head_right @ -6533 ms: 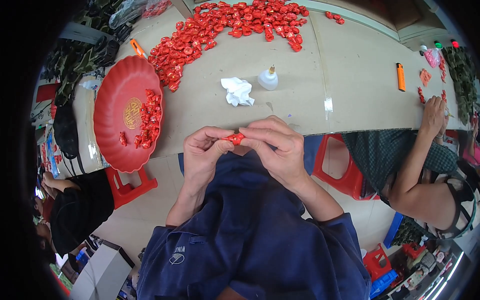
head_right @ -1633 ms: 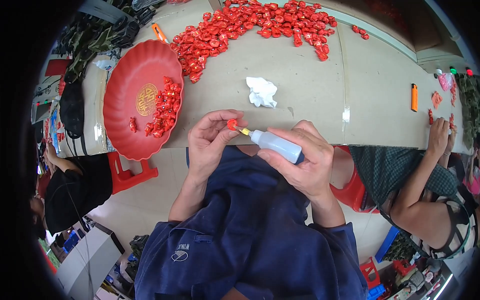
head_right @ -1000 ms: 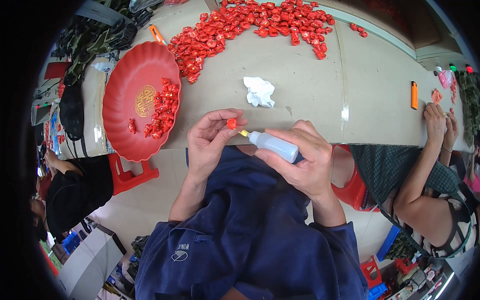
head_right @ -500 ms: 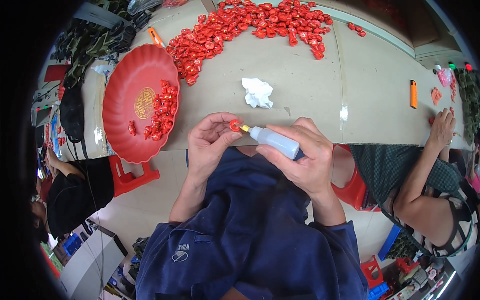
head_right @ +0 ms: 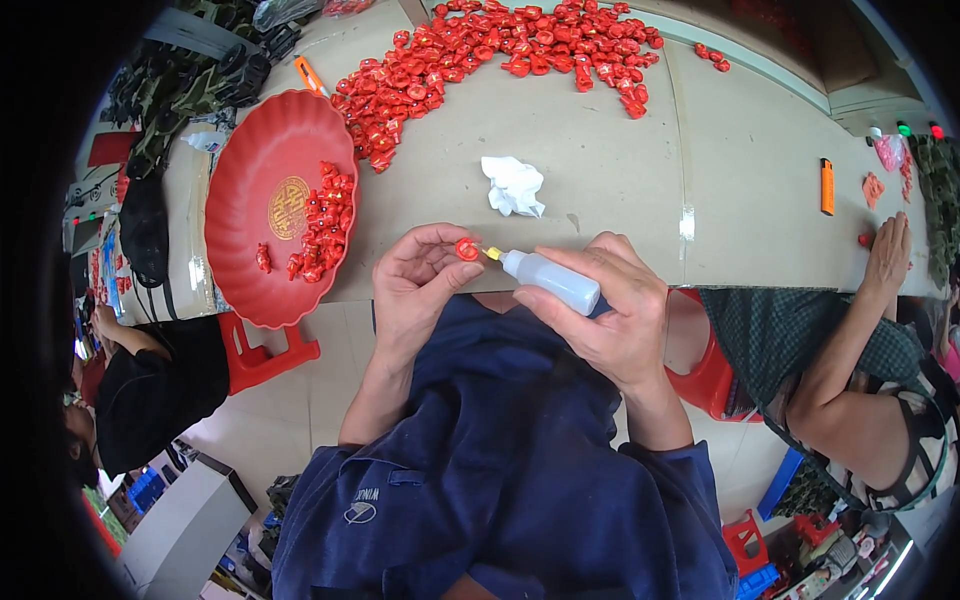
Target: The person assembles small red plastic items by applying glue from a squeeze bottle and pressing the parts together by hand, placing completed pieces into a red tray.
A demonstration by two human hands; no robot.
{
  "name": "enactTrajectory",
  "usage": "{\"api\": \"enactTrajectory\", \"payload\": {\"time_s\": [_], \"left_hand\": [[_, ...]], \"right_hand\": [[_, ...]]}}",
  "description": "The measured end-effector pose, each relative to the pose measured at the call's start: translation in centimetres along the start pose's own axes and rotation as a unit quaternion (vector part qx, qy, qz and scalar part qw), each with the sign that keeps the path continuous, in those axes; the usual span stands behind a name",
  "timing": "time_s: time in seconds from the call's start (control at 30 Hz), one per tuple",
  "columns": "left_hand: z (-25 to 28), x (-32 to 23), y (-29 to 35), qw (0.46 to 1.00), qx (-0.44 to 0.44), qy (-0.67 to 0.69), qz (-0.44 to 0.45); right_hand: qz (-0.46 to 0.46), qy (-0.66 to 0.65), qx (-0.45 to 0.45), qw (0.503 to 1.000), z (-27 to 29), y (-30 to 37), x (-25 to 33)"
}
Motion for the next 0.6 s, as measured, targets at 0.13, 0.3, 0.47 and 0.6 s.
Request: {"api": "enactTrajectory", "payload": {"time_s": [0.13, 0.3, 0.47, 0.6], "left_hand": [[0.05, -0.09, -0.09, 1.000, -0.009, -0.002, -0.005], [0.22, -0.13, -0.14, 1.000, -0.020, -0.014, -0.007], [0.26, -0.11, -0.18, 0.998, -0.032, -0.015, -0.044], [0.26, -0.16, -0.22, 0.997, -0.037, -0.032, -0.062]], "right_hand": [[-0.001, 0.009, -0.002, 1.000, 0.07, -0.09, 0.04], [-0.005, 0.006, 0.000, 1.000, 0.09, 0.01, -0.07], [-0.008, 0.007, 0.003, 1.000, 0.08, -0.05, 0.13], [-0.004, 0.004, 0.012, 1.000, 0.02, 0.03, 0.06]]}}
Point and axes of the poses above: each hand's wrist, its own y-axis away from the middle knuckle, its own z-axis out of the back of the hand, x = y × z, the point moved 3 cm from there along -y, towards the middle knuckle, and after that the axes turned 12 degrees about -y, right-handed, at the moved point
